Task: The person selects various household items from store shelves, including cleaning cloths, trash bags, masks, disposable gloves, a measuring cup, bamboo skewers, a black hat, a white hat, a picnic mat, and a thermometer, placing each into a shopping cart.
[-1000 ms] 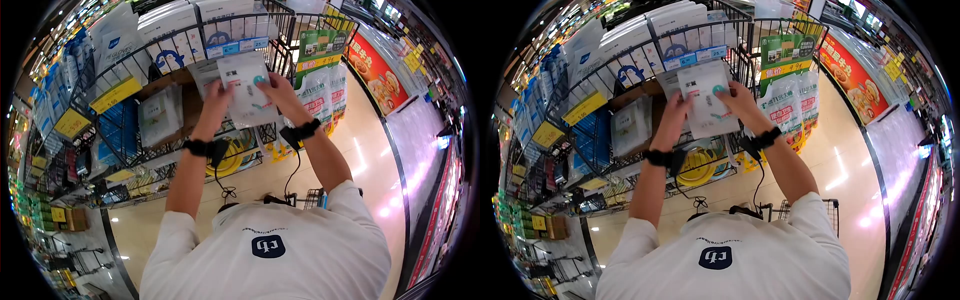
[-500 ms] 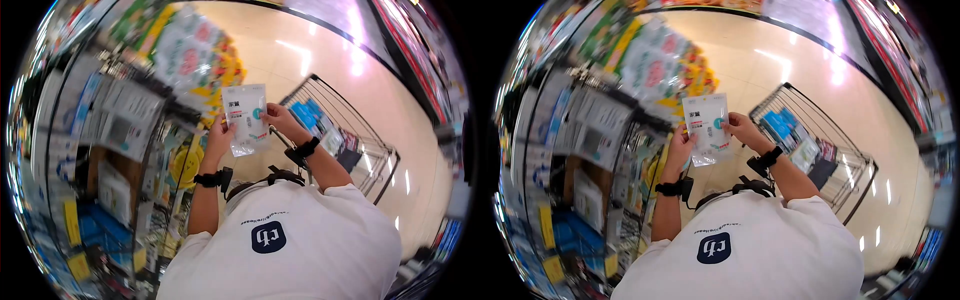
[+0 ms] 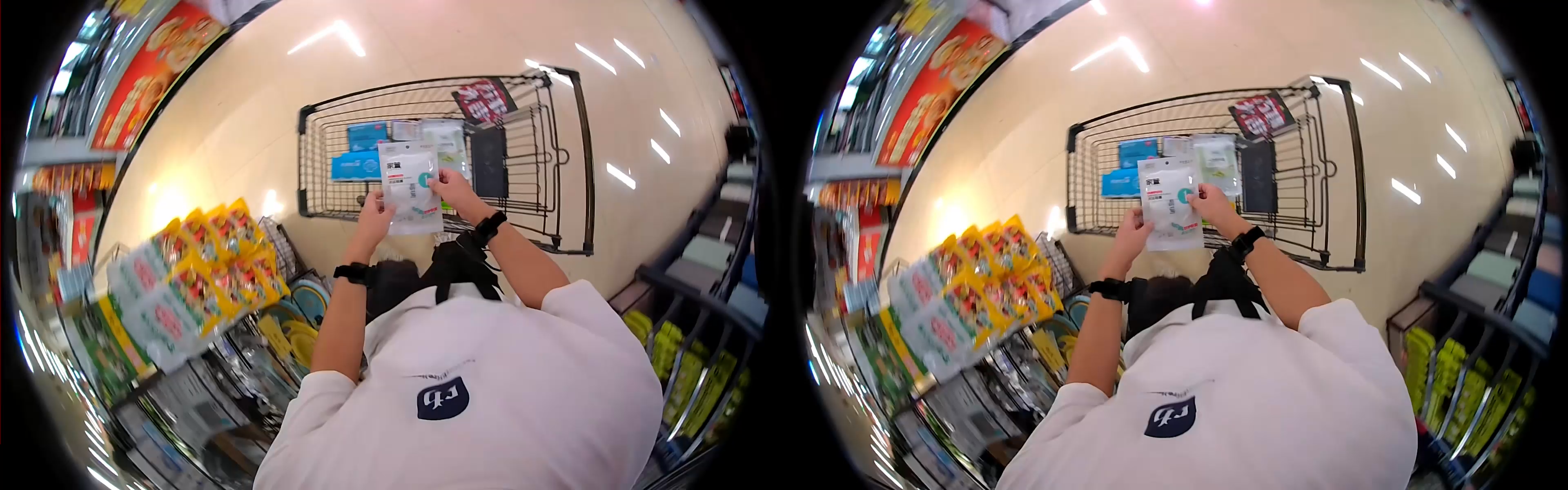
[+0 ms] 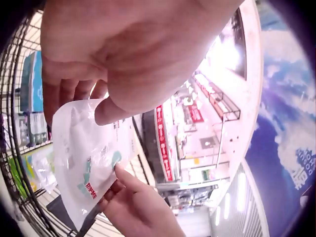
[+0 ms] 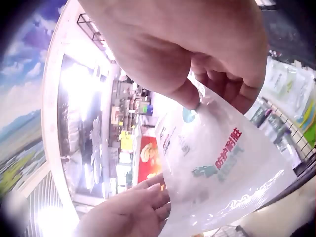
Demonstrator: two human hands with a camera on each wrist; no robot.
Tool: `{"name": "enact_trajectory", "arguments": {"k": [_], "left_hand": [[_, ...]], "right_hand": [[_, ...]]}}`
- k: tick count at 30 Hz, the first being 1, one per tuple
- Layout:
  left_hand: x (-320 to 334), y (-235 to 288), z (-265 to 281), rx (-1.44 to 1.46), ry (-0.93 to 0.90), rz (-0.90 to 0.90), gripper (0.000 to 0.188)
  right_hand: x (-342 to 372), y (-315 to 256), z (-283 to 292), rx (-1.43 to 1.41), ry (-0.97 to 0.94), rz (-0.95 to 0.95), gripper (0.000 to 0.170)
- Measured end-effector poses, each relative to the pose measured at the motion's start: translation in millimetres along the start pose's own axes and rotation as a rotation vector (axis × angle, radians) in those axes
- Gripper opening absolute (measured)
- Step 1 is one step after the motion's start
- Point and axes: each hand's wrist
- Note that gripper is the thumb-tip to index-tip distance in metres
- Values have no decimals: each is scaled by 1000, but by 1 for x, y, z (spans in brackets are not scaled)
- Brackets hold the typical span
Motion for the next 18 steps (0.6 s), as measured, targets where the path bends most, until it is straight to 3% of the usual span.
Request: {"name": "enact_trajectory", "arguments": {"k": [5, 7, 8, 9, 11, 12, 13, 14, 15, 16, 17, 18], "left_hand": [[-126, -37, -72, -380, -261, 43, 43], [-163, -41, -98, -518, -401, 140, 39], [-179, -31, -108, -504, -504, 350, 33], [-226, -113, -110, -502, -739, 129, 33], [-255, -125, -124, -489, -941, 165, 35], [-269, -145, -133, -582, -992, 49, 36], [-278, -166, -138, -672, -1037, -69, 38], [-253, -108, -146, -783, -913, 220, 37], [-250, -98, -148, -784, -925, 242, 37], [-247, -93, -147, -878, -951, 349, 36], [-245, -93, -144, -972, -971, 451, 36], [-244, -109, -137, -849, -974, 498, 34]], "right_hand": [[-46, 77, 71, -114, 238, -174, 34], [-59, 84, 85, -111, 165, -332, 52], [-83, 125, 94, -12, 220, -353, 58], [-107, 163, 103, 93, 269, -368, 65], [-131, 191, 112, 166, 252, -488, 68], [-127, 186, 106, 311, 340, -449, 59], [-143, 219, 110, 299, 337, -471, 59], [-172, 278, 119, 1118, -179, -283, 42], [-187, 317, 120, 1867, -760, 10, 28], [-182, 322, 123, 1846, -732, 123, 15], [-169, 298, 122, 1831, -740, 123, 15], [-152, 250, 121, 1764, -783, 99, 13]]}}
Point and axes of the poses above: each hand's wrist, its own x-axis away from the middle knuckle, its own z-axis out of the back of the hand, y = z × x, and after that the axes turned 7 degrees about -x, right-handed
